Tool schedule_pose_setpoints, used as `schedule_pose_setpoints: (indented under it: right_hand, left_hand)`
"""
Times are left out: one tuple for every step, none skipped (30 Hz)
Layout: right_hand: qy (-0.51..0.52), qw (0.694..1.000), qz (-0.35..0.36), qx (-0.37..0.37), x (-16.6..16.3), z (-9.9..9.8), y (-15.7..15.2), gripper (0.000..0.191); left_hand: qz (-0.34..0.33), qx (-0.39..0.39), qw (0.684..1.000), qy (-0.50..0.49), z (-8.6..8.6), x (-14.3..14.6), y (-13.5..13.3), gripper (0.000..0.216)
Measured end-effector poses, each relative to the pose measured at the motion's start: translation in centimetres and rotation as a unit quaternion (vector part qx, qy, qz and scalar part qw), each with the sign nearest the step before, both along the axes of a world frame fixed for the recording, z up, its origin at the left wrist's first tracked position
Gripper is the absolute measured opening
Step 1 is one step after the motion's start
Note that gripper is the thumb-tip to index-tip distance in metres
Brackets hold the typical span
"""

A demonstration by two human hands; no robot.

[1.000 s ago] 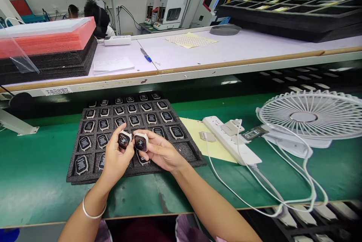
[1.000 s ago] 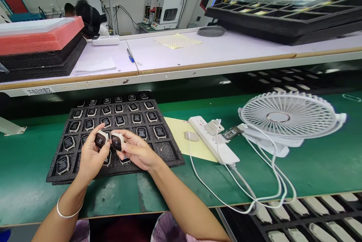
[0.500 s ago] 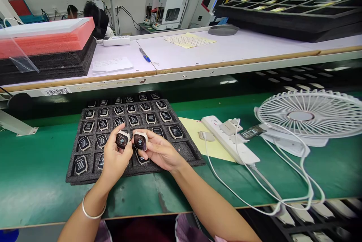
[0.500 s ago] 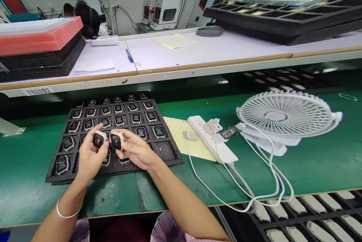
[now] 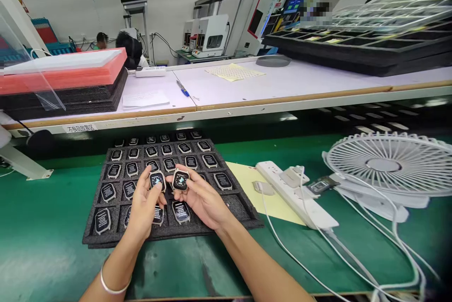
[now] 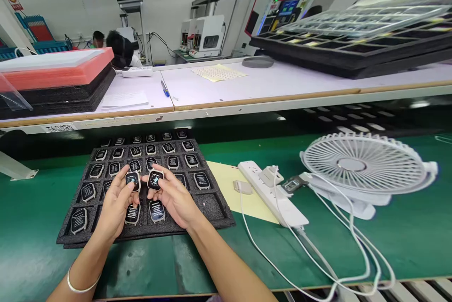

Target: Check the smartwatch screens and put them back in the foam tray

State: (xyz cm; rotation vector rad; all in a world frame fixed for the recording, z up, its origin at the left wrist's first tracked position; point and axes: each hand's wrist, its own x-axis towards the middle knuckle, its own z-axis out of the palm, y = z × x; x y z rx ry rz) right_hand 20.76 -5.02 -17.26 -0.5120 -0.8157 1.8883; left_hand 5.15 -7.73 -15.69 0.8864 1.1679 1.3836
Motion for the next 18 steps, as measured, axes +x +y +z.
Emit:
schedule_pose_setpoints:
  right_hand:
    - [-0.001, 1.000, -0.005, -0.001, -0.01, -0.04, 0.03, 0.048]
    - [0.001, 1.000, -0.008, -0.001, -0.02, -0.10, 0.06, 0.046]
    - [0.002, 1.000, -0.009, -0.001, -0.04, -0.17, 0.07, 0.044]
    - [0.003, 1.000, -0.008, 0.000, -0.06, -0.24, 0.07, 0.041]
    - [0.002, 1.000, -0.008, 0.001, -0.08, -0.31, 0.07, 0.040]
    - [0.000, 1.000, -0.007, 0.002, -0.10, -0.36, 0.06, 0.041]
    - [-0.004, 1.000, -0.007, 0.002, -0.11, -0.40, 0.04, 0.043]
    - [-0.009, 1.000, -0.006, 0.001, -0.11, -0.43, 0.03, 0.046]
    - [-0.013, 1.000, -0.006, 0.001, -0.11, -0.46, 0.01, 0.049]
    - [-0.017, 1.000, -0.008, 0.002, -0.10, -0.48, 0.00, 0.052]
    - [-0.020, 1.000, -0.009, 0.005, -0.09, -0.51, 0.00, 0.054]
    - [-0.024, 1.000, -0.010, 0.007, -0.09, -0.54, 0.01, 0.054]
    - [-0.026, 1.000, -0.011, 0.011, -0.08, -0.59, 0.02, 0.054]
    - [-0.029, 0.999, -0.011, 0.016, -0.08, -0.64, 0.05, 0.052]
    - [-0.032, 0.999, -0.012, 0.022, -0.08, -0.70, 0.07, 0.051]
    - [-0.035, 0.999, -0.013, 0.028, -0.09, -0.76, 0.09, 0.049]
    - [-0.038, 0.999, -0.016, 0.035, -0.10, -0.81, 0.10, 0.047]
    - [-0.041, 0.998, -0.018, 0.042, -0.11, -0.85, 0.10, 0.045]
  left_hand:
    - [-0.003, 0.001, 1.000, -0.019, 0.12, -0.01, -0.06, 0.076]
    - [-0.007, 0.003, 0.999, -0.033, 0.23, -0.04, -0.11, 0.075]
    - [-0.011, 0.004, 0.999, -0.042, 0.30, -0.07, -0.15, 0.073]
    - [-0.015, 0.004, 0.999, -0.049, 0.33, -0.12, -0.17, 0.071]
    - [-0.018, 0.003, 0.998, -0.052, 0.33, -0.16, -0.16, 0.070]
    - [-0.019, 0.003, 0.998, -0.054, 0.30, -0.21, -0.14, 0.070]
    - [-0.020, 0.002, 0.998, -0.055, 0.25, -0.25, -0.11, 0.070]
    - [-0.020, 0.002, 0.998, -0.055, 0.19, -0.28, -0.08, 0.070]
    - [-0.018, 0.004, 0.998, -0.055, 0.13, -0.31, -0.04, 0.070]
    - [-0.017, 0.006, 0.998, -0.055, 0.08, -0.32, -0.01, 0.070]
    - [-0.017, 0.008, 0.998, -0.054, 0.04, -0.32, 0.02, 0.069]
    - [-0.018, 0.011, 0.998, -0.053, 0.01, -0.31, 0.04, 0.067]
    - [-0.020, 0.014, 0.998, -0.051, 0.01, -0.29, 0.05, 0.065]
    - [-0.022, 0.017, 0.998, -0.047, 0.02, -0.27, 0.05, 0.063]
    - [-0.024, 0.019, 0.999, -0.043, 0.05, -0.24, 0.05, 0.059]
    - [-0.028, 0.021, 0.999, -0.038, 0.08, -0.20, 0.04, 0.056]
    - [-0.031, 0.023, 0.999, -0.032, 0.12, -0.17, 0.03, 0.052]
    - [-0.034, 0.023, 0.999, -0.026, 0.15, -0.14, 0.02, 0.050]
